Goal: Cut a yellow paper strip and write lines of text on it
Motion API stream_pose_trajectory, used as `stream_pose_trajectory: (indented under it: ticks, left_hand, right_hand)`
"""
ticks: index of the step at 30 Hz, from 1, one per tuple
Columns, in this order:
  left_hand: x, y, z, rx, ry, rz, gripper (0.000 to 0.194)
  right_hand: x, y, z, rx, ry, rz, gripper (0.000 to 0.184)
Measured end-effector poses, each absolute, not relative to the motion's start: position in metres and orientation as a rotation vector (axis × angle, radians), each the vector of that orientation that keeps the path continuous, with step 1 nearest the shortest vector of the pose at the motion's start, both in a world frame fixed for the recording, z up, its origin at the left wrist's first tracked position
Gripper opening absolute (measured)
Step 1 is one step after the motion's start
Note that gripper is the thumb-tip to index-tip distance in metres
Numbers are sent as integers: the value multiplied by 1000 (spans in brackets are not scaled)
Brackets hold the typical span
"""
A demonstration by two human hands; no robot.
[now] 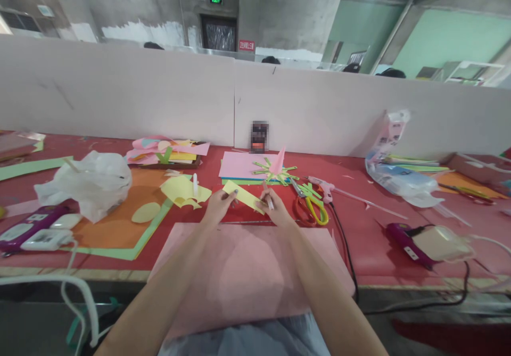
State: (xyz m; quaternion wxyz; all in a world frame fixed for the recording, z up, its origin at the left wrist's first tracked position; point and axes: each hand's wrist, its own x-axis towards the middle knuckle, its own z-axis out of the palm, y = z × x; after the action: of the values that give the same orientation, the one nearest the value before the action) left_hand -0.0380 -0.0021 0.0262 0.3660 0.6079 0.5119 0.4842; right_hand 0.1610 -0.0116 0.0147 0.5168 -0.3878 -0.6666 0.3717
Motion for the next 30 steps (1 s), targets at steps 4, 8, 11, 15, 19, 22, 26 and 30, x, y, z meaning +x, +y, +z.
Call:
stream_pose_trajectory:
  ticks: [4, 8, 11, 15, 19, 22, 26, 30]
  left_hand:
    - [-38, -3, 28, 1562, 1333, 1245, 41]
    - [-38, -4, 29, 1563, 1356, 1236, 41]
    - [-39, -2, 28, 1574, 1366, 1228, 42]
    - [-39, -1, 26, 1589, 1362, 1226, 43]
    - [-38, -3, 28, 1579, 1371, 1238, 42]
    - [-38, -4, 30, 1573, 1365, 1236, 42]
    - [-41, -4, 32, 1557, 1373, 1285, 42]
    - [-44, -5, 37, 1480, 1467, 1365, 42]
  right_hand:
    - [161, -10, 13, -932, -1588, 892, 26]
    - [160, -10, 13, -932, -1568, 898, 26]
    - [160, -12, 15, -929, -1556, 921, 25]
    - [159, -13, 17, -928, -1545, 931, 24]
    - [160, -11, 14, -925, -1538, 924, 24]
    - [160, -10, 11, -931, -1548, 878, 22]
    - [161, -10, 15, -922, -1418, 873, 24]
    - [170, -8, 20, -878, -1125, 886, 28]
